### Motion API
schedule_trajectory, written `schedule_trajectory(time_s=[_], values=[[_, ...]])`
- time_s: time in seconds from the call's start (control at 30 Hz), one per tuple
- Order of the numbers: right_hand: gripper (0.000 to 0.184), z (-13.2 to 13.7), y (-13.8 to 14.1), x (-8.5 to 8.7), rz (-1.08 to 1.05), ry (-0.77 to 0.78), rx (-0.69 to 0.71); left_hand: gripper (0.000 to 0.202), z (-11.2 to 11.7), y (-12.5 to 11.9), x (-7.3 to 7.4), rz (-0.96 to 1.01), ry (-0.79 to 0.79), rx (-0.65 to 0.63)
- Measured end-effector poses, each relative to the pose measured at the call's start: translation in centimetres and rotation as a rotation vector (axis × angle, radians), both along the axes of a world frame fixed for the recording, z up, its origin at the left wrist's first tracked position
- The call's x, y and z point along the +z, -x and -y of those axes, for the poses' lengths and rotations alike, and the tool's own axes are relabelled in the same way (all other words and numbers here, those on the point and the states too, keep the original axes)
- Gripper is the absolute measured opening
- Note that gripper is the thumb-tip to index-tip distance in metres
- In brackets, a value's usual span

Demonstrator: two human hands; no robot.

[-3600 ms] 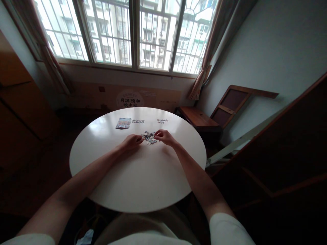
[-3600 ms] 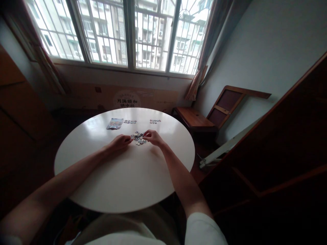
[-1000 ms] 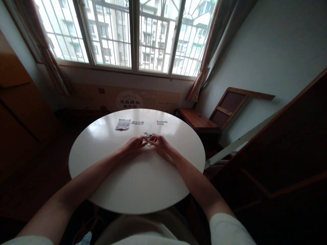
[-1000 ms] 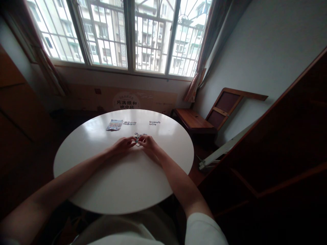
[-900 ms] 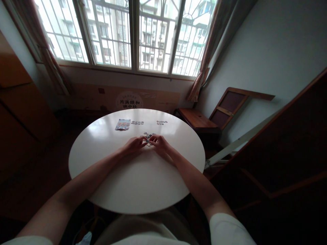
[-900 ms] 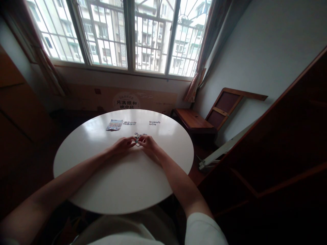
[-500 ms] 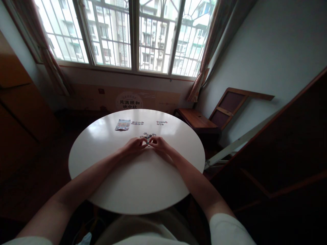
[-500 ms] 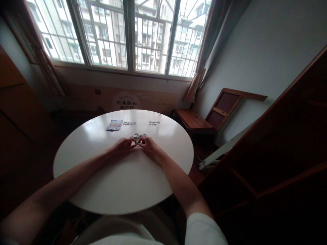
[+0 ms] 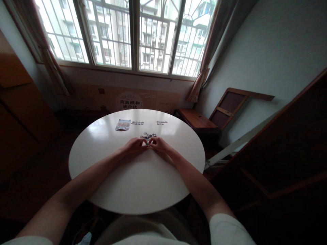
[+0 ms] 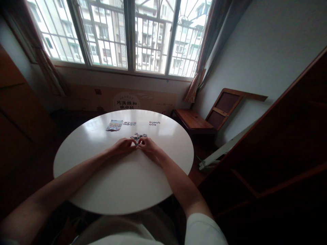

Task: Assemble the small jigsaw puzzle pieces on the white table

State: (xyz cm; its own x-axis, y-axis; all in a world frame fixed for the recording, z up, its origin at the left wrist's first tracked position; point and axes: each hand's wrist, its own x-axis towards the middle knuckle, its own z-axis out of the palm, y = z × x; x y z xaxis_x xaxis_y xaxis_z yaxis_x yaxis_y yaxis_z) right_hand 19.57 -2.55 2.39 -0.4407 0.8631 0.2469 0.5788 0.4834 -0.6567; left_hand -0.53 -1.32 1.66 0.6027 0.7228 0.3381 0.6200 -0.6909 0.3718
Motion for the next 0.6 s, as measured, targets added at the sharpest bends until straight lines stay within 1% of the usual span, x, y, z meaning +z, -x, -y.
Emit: schedule_trajectory(time_s=[0.3, 0.6], values=[[0.011, -0.11, 0.02, -0.19, 0.021, 0.0, 0.002, 0.039, 0.32, -0.08, 0.56, -0.012, 0.023, 0.004], [0.012, -0.31, -0.11, -0.48, 0.027, -0.011, 0.009, 0.038, 0.28, -0.05, 0.39, 0.013, 0.008, -0.005]])
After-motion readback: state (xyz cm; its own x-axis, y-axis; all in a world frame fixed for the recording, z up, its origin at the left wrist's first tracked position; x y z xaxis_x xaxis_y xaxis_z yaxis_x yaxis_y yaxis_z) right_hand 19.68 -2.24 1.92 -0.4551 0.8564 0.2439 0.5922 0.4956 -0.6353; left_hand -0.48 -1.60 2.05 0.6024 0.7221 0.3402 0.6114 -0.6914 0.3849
